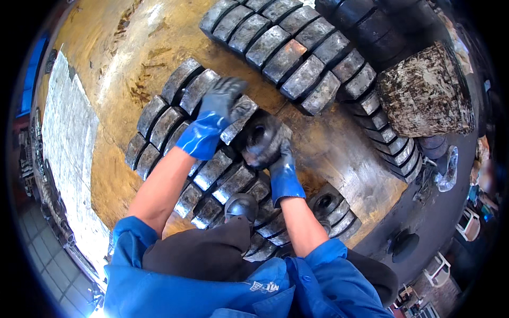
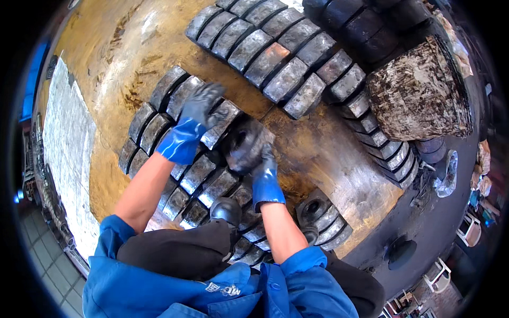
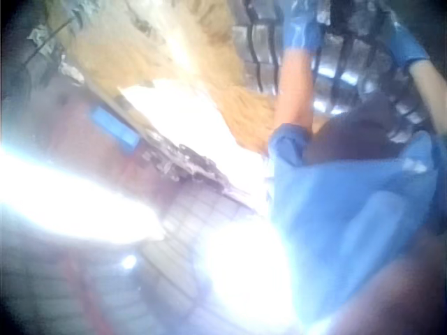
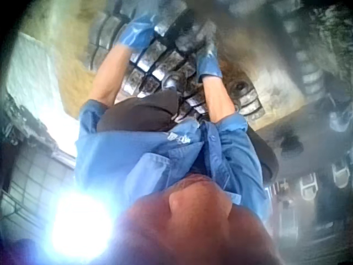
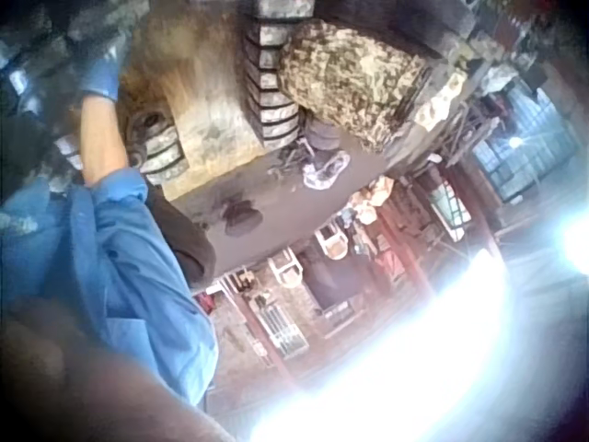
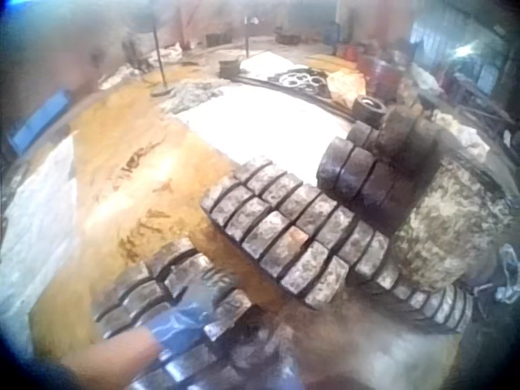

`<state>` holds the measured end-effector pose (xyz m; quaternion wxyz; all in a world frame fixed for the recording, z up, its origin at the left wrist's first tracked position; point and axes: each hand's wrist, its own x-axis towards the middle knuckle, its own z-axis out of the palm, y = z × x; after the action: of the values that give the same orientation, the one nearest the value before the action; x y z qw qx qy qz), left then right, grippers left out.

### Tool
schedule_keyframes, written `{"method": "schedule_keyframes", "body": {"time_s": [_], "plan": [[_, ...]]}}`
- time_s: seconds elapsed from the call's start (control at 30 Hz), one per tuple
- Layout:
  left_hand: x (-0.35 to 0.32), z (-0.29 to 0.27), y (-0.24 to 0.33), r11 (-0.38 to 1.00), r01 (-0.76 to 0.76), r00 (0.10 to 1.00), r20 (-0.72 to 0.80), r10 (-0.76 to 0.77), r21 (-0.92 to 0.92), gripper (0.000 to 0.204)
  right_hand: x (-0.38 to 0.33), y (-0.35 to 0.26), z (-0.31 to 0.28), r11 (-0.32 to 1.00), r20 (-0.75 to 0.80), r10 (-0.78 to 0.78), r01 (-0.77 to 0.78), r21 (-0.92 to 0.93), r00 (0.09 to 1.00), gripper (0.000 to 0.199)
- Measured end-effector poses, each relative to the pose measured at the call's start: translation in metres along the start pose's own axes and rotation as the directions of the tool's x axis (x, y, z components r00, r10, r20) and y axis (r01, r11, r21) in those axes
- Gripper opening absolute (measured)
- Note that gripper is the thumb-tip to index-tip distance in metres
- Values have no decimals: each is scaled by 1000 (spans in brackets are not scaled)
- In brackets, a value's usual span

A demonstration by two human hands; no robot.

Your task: The person uses a hammer and a metal tool to clean and separate dark, curved metal segments on a wooden workbench. They then arrange the cleaned segments into neat rows and stacks on the table.

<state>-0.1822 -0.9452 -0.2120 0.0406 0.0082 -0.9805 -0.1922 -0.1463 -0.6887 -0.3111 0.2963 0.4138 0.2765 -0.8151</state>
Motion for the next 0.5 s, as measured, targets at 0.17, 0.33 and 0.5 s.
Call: {"method": "schedule_keyframes", "body": {"time_s": [0.17, 0.33, 0.5], "plan": [[28, 44, 6, 995, -93, 992, 90, 89, 34, 46, -1, -16, -23, 993, -16, 68, -66, 100, 998, 55], [25, 59, 4, 993, -112, 991, 74, 108, 44, 38, 15, 7, -1, 999, -78, 34, -33, 12, 996, 54], [20, 57, 1, 993, -117, 993, -15, 117, -31, 29, -3, 7, 25, 982, -194, 115, -81, 173, 974, 49]]}}
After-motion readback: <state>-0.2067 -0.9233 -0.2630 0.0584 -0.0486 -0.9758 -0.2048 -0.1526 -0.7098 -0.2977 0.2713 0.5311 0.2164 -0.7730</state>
